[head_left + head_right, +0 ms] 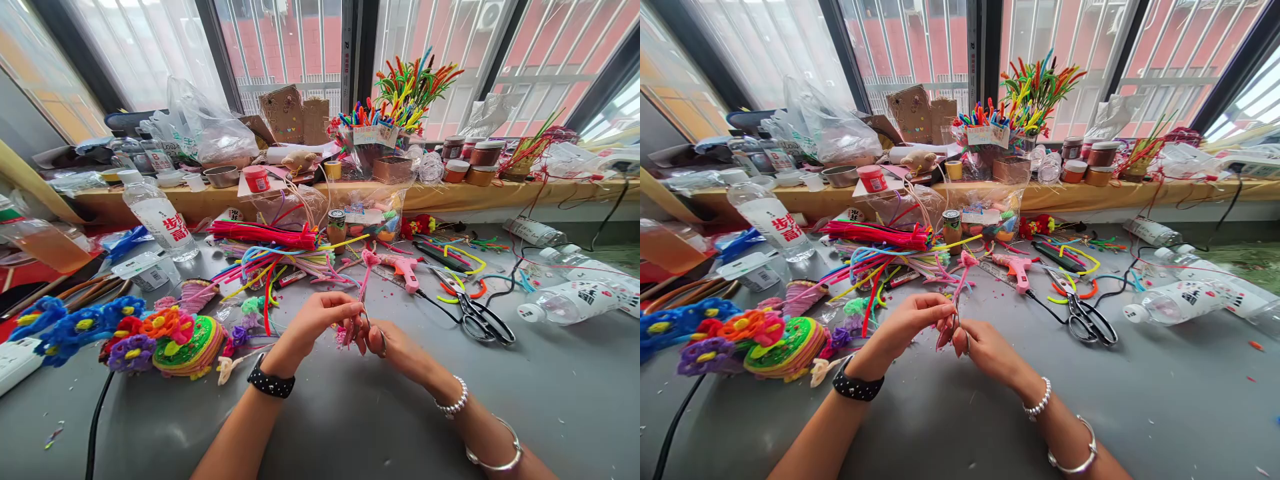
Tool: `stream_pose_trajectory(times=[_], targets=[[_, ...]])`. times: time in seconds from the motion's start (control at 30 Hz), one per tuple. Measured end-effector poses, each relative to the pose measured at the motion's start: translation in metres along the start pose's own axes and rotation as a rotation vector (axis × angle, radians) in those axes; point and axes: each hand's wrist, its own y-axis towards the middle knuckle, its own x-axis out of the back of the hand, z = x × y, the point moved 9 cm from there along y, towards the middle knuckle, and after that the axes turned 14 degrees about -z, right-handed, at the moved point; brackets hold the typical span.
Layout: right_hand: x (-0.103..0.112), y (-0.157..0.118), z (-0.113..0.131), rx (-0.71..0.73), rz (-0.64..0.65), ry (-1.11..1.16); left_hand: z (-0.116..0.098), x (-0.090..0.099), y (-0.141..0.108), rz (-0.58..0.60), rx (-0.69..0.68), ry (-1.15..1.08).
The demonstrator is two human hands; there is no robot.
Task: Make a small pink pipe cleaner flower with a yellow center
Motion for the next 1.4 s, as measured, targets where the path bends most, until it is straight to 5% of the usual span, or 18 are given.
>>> stream_pose_trajectory(times=[0.63, 1.4], targets=[[0.000, 0.001, -0.006, 0.003, -0.030, 0.037, 0.002, 0.001, 0.000, -0.006, 0.017, 0.021], [0.009, 0.004, -0.009, -0.026, -0.210, -0.009, 0.002, 0.006, 0.001, -0.066, 0.014, -0.025]])
